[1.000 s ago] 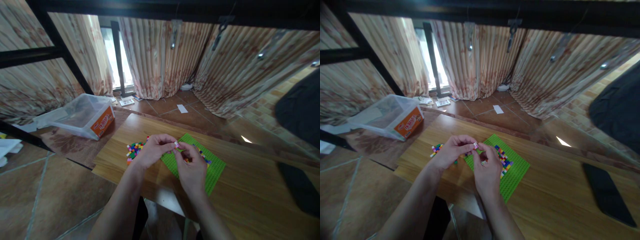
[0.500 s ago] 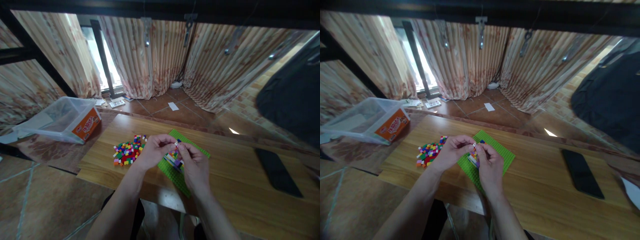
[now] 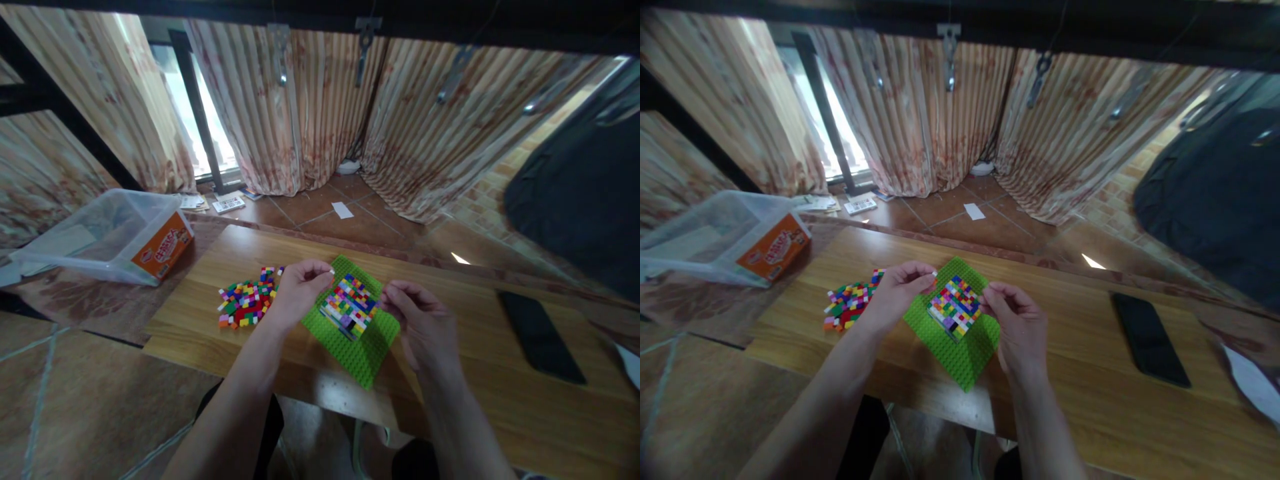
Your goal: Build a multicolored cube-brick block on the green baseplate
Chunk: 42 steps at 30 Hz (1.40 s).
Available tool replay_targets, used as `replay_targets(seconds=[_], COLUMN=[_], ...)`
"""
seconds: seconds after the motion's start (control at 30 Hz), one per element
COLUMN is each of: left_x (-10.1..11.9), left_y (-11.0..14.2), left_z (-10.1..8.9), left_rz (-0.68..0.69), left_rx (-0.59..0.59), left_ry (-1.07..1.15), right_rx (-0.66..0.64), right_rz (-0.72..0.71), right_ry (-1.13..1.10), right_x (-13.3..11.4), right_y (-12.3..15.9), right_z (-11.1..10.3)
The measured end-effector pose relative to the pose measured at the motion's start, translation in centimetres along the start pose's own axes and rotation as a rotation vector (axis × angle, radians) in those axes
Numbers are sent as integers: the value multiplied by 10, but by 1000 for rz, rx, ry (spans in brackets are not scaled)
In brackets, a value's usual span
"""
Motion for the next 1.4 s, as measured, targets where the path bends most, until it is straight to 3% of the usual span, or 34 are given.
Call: replay_targets(seconds=[0.23, 0.47, 0.87, 1.4], left_x=[-11, -11, -11, -12], left_y=[-8, -8, -8, -8], left_z=[-4, -4, -2, -1], left_rz=[-12, 9, 50, 86], left_rx=[70, 74, 50, 33], left_ry=[-22, -75, -206, -279], right_rx=[-74, -220, -319, -282], right_rz=[-47, -238, -396, -414], right_ry=[275, 494, 618, 806], right_x=[11, 9, -5, -3], right_y=[0, -2, 3, 1], right_z=[-1, 8, 26, 32])
Point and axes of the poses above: each hand's wrist, its own y-axis away from the middle knuckle, its own z-axis out of the palm, x = y × z, the point moved 7 cm from there along -y, towards the middle knuckle, and after that the axes turned 12 degrees about -z, right-handed, at the moved point
